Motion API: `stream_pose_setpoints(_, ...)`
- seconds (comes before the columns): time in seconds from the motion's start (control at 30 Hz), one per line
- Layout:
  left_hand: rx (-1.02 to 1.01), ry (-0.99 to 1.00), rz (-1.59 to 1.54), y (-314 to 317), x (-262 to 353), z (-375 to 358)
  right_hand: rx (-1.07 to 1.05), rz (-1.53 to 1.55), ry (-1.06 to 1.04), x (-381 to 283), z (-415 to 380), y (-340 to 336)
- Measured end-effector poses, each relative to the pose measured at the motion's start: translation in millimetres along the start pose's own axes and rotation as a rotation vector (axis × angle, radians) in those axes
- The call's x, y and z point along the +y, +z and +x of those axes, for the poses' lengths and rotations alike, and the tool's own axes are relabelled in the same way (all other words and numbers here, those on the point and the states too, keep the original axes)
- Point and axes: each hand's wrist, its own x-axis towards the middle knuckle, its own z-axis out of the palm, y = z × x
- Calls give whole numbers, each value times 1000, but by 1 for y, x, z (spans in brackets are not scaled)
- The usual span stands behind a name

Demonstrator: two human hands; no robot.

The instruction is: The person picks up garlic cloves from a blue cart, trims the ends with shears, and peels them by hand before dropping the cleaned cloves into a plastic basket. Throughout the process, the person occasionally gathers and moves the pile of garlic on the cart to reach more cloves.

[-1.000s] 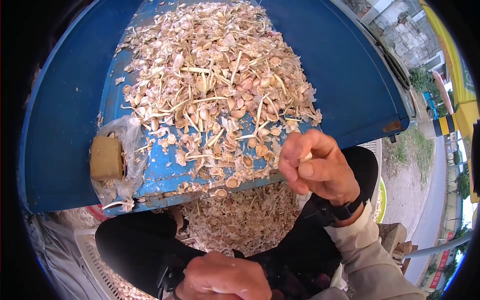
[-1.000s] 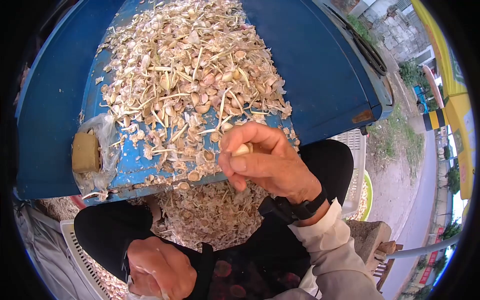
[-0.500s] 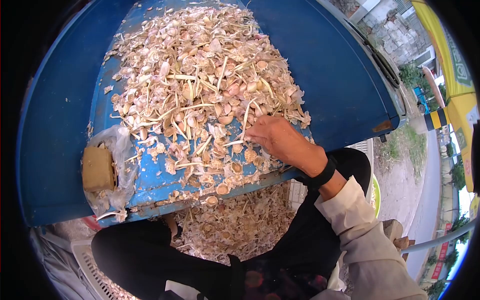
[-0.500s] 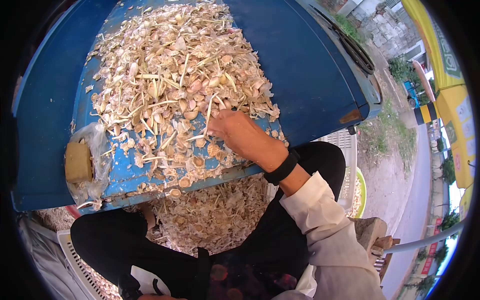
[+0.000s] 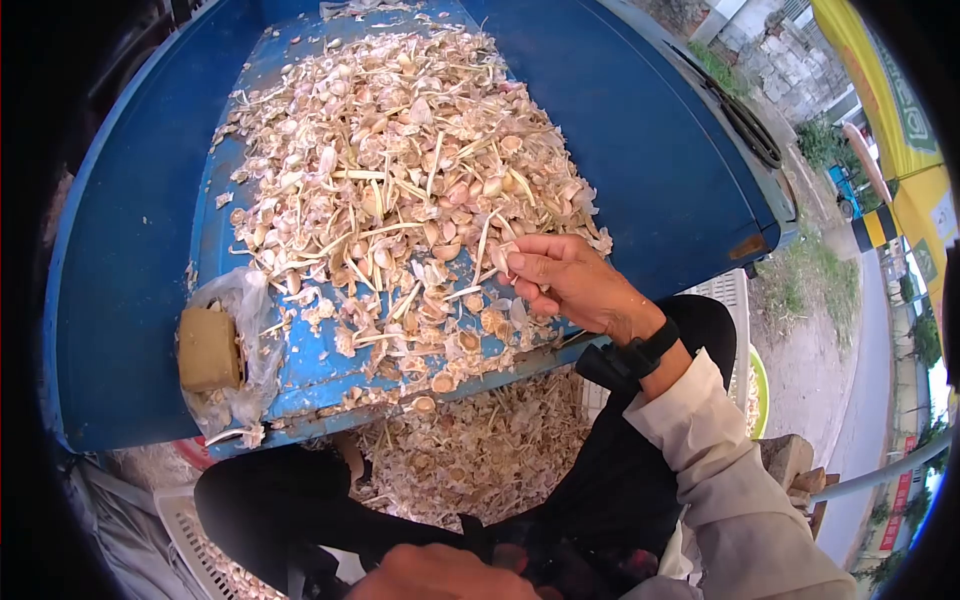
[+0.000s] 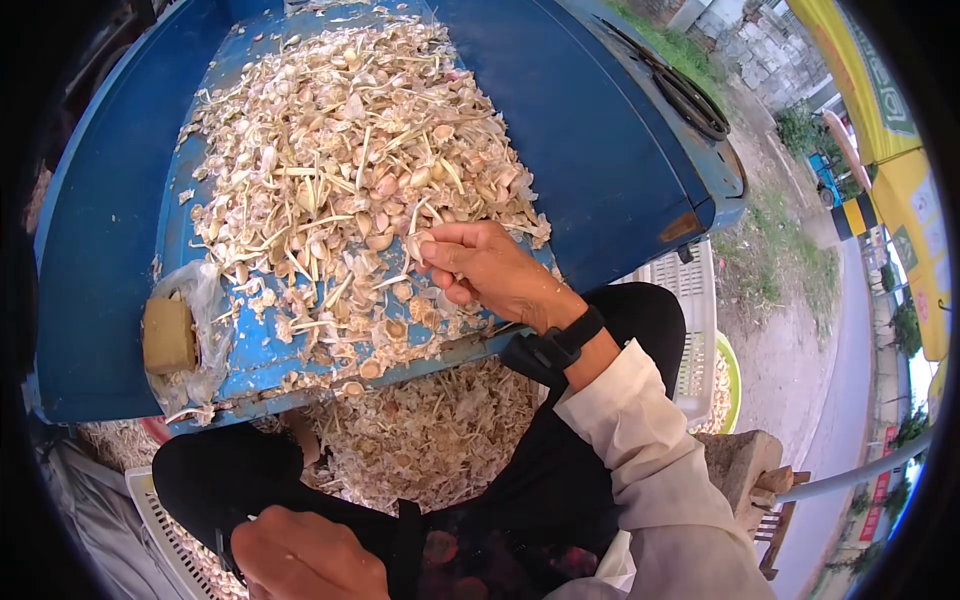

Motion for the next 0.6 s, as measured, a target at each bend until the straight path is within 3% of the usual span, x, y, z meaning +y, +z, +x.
stream_pose_setpoints(0.07,552,-210,-62,2,-26,-25,-60,142,-1,-12,-16,8)
stream_pose_setpoints(0.2,995,-209,-287,-33,-74,-23,-184,106,7,-18,-42,38)
stream_pose_setpoints(0.27,1046,-213,-205,-35,-84,-17,-214,86,10,-18,-52,57)
stream_pose_setpoints(0.33,1087,-214,-132,-30,-89,-14,-167,-174,-167,-10,-56,72)
stream_pose_setpoints(0.4,1028,-211,311,-21,-94,-16,-146,-185,-271,-4,-60,80)
stream_pose_setpoints(0.47,993,-113,486,-11,-84,-20,-59,-555,-835,-3,-62,83)
stream_pose_setpoints(0.53,851,45,808,6,-55,-23,-118,-411,-835,-19,-92,96)
stream_pose_setpoints(0.6,755,172,734,25,-50,-30,-250,-433,-877,-40,-126,101)
